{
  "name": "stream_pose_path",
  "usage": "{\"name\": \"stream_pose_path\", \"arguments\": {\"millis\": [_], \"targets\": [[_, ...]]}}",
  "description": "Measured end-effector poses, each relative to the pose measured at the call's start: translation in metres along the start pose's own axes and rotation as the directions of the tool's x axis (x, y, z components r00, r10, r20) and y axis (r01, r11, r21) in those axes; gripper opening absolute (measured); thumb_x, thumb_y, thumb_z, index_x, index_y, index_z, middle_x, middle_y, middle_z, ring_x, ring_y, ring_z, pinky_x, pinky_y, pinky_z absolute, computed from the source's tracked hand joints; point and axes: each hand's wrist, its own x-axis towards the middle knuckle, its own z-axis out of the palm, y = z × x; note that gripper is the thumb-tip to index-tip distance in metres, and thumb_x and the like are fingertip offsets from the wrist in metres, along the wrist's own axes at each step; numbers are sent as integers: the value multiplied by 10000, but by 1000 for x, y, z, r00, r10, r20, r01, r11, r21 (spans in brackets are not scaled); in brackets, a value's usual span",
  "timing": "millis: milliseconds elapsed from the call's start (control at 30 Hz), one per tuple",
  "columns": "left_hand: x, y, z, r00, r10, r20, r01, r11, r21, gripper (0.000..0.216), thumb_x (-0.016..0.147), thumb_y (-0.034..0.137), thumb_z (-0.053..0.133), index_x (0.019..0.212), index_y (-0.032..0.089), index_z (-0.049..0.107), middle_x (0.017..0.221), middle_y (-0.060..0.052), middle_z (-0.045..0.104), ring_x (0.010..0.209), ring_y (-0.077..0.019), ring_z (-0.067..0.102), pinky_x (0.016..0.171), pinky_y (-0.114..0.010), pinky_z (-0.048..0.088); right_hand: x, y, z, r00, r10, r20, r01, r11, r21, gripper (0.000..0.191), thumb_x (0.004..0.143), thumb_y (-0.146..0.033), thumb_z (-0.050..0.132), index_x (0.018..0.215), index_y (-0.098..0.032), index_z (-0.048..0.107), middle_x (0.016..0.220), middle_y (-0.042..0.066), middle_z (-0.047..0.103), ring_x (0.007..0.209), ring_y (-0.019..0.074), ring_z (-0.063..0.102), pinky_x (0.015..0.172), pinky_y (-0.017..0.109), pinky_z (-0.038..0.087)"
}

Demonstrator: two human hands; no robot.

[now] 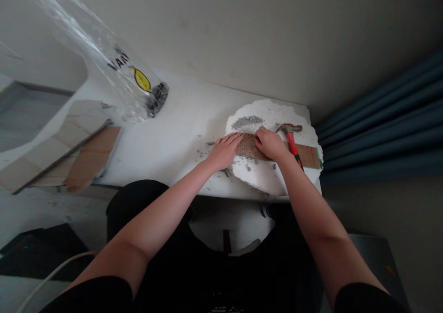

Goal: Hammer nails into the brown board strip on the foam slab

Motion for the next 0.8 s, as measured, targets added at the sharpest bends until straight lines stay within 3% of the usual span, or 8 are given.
{"name": "stream_pose_path", "arguments": {"millis": [233, 800], "targets": [[0, -1, 2, 1000, 1, -11, -1, 1000, -3, 565, 1025, 185, 286, 1577, 188, 408, 1655, -75, 429, 1526, -220, 374, 1213, -432, 351, 0, 8, 2, 999, -42, -11, 43, 996, 84, 215, 998, -148, 489, 1042, -129, 698, 1104, 153, 679, 998, 270, 643, 885, 363, 480], [1, 1, -1, 1000, -7, 18, 7, 1000, -1, 559, 1022, 166, 308, 1572, 160, 405, 1663, -83, 415, 1535, -217, 358, 1226, -420, 338, 7, 6, 6, 998, -59, 6, 59, 998, -4, 183, 967, -148, 480, 1057, -119, 637, 1100, 173, 674, 937, 282, 624, 813, 358, 460]]}}
